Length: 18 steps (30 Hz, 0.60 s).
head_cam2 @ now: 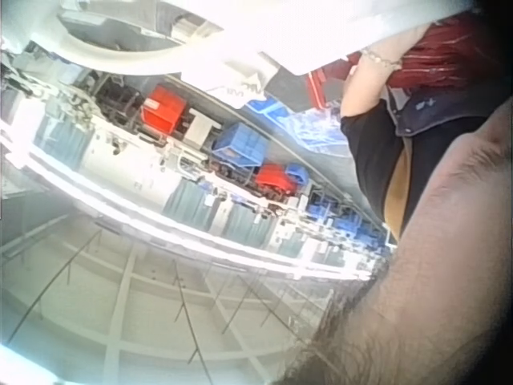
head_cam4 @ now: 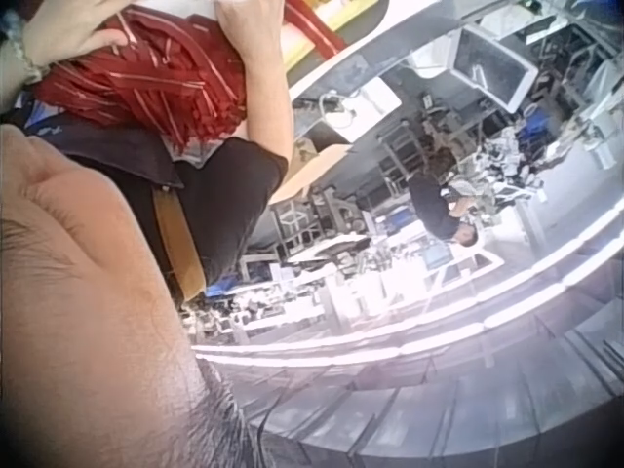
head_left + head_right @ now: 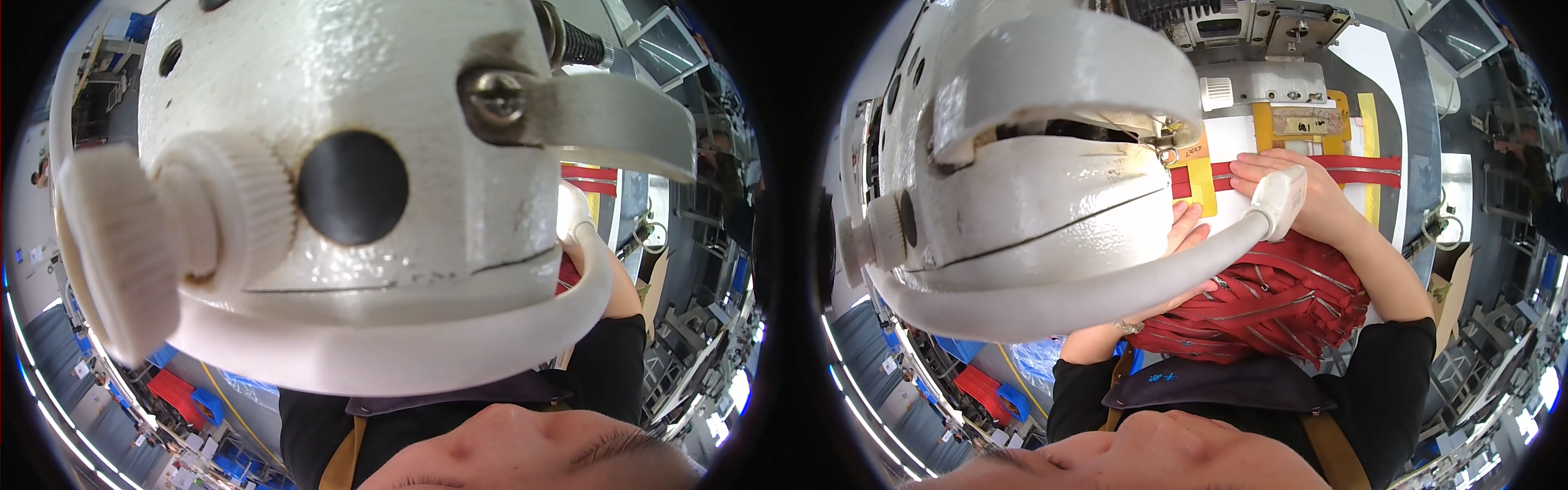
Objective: Sewing small leather patches onto the ends of red zippers using an industrial sewing machine.
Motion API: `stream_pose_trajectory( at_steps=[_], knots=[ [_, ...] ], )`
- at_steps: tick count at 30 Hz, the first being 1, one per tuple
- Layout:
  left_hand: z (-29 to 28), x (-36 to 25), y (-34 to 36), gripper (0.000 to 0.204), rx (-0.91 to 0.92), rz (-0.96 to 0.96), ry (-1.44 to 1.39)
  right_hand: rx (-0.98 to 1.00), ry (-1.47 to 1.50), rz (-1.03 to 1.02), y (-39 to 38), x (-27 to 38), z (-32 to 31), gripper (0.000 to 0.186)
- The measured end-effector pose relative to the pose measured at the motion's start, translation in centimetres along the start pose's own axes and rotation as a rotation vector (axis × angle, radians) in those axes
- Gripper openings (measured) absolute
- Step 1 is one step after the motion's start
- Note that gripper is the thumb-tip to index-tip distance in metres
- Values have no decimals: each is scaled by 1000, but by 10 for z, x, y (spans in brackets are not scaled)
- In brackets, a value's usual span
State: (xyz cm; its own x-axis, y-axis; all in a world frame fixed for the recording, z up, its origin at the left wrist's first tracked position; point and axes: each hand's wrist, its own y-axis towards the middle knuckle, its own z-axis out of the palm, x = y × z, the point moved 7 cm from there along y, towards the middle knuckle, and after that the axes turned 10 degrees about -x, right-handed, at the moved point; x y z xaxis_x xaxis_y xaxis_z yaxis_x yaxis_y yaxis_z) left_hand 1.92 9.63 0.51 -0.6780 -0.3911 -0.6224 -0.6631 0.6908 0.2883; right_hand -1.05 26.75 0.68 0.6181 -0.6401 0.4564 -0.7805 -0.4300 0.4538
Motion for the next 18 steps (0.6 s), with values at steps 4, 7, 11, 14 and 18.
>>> stream_pose_trajectory(
  at_steps=[4, 7, 11, 14, 18],
  knots=[
    [5, 5, -2, 61, 73, -40, -44, -27, 7, -10, -1, 0, -1, 29],
    [3, 5, -2, 61, 150, -84, -3, -27, 14, -16, 0, 1, 1, 28],
    [4, 7, -4, 62, 136, -57, 19, -39, 17, -17, 1, 2, 0, 27],
    [5, 8, -5, 62, 111, -32, 12, -28, 17, -12, 1, 2, 0, 27],
    [5, 7, 1, 61, 112, -46, -14, -28, 14, -1, -2, -2, 0, 28]
  ],
)
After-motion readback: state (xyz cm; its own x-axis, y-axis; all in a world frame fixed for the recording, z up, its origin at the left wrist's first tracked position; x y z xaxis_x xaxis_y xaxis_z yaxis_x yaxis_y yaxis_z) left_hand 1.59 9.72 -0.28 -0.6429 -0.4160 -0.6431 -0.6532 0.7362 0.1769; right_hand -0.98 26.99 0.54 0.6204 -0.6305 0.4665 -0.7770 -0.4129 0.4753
